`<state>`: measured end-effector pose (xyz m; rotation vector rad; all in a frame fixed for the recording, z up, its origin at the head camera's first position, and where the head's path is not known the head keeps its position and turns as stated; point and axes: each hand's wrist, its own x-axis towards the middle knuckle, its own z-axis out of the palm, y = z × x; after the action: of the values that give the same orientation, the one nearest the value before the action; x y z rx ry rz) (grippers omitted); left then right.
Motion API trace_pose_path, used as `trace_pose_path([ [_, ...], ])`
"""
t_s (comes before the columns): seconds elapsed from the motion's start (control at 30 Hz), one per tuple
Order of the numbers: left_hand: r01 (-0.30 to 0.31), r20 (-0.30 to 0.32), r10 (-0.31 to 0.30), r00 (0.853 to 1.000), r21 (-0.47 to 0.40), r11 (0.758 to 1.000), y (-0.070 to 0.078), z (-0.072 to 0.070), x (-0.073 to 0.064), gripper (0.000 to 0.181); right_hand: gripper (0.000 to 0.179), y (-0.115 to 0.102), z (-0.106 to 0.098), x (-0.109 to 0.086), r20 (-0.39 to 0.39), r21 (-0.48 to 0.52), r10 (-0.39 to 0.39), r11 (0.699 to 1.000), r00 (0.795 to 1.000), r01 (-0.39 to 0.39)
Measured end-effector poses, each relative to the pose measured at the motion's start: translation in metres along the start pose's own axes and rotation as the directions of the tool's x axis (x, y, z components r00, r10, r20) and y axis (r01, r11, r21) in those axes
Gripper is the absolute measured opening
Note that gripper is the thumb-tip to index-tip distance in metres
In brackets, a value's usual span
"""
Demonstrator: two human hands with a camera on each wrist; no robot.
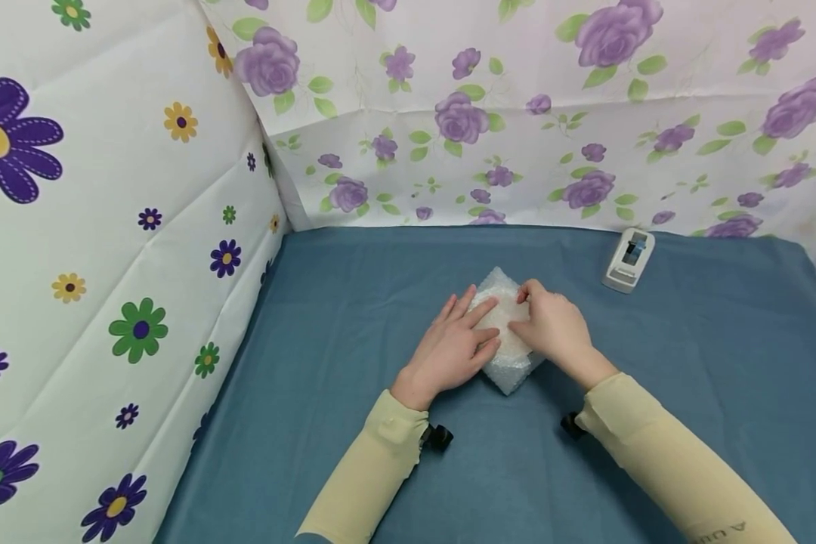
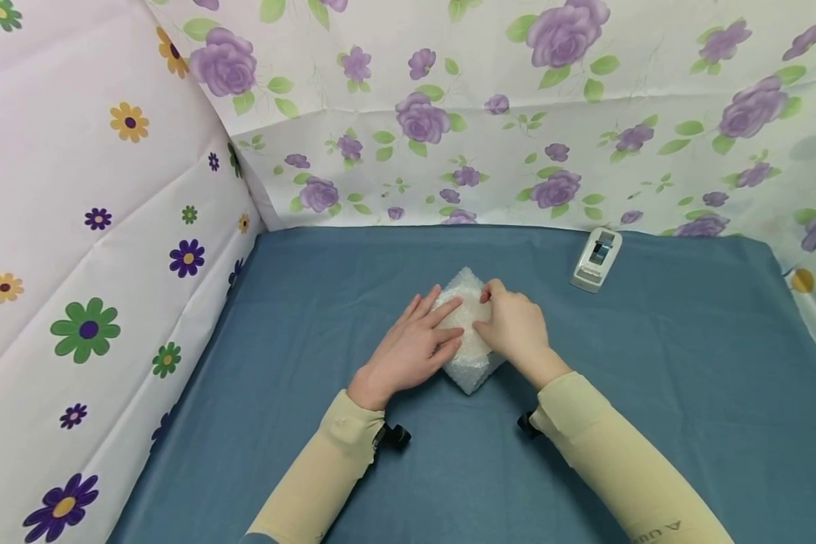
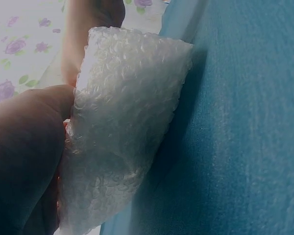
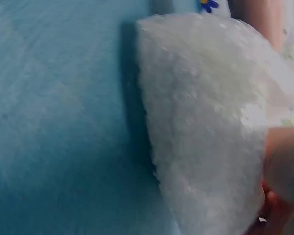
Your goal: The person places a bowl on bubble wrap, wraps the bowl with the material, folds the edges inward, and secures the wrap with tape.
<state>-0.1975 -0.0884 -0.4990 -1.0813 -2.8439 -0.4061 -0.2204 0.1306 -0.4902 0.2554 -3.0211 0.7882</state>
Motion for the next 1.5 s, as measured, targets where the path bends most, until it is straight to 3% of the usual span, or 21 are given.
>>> trace_pose_path([
  [0.13,0.006,0.006,-0.006,1.0,0.002,1.0,-0.001,0.001,-0.001,0.039,0.044,0.003,-0.003,0.001,0.036,0.116,0.046,0.992,0.998,-0.05],
  [0.43,0.005,0.007,-0.005,1.0,0.004,1.0,0.0,0.003,-0.001,0.04,0.057,0.01,-0.005,0.002,0.067,0.106,0.115,0.987,0.991,-0.122],
  [0.63,0.001,0.007,-0.001,1.0,0.009,1.0,0.001,0.004,-0.001,0.04,0.057,0.011,-0.006,0.003,0.095,0.115,0.1,0.987,0.99,-0.11],
  [0.8,0.004,0.007,-0.004,1.0,0.006,1.0,0.0,0.004,-0.001,0.04,0.055,0.015,-0.012,0.005,0.139,0.177,0.058,0.981,0.989,-0.083],
  [0.93,0.009,0.006,-0.009,1.0,0.001,1.0,-0.001,0.003,-0.001,0.04,0.059,0.015,-0.015,0.006,0.164,0.213,0.068,0.972,0.984,-0.102],
  [1.23,0.009,0.008,-0.009,1.0,-0.004,1.0,0.0,0.004,-0.001,0.041,0.064,0.013,-0.002,0.004,0.105,0.132,0.134,0.98,0.985,-0.147],
  [1.5,0.006,0.014,-0.006,1.0,0.009,1.0,0.001,0.004,0.001,0.041,0.067,0.009,0.0,0.009,0.155,0.13,0.193,0.968,0.969,-0.214],
])
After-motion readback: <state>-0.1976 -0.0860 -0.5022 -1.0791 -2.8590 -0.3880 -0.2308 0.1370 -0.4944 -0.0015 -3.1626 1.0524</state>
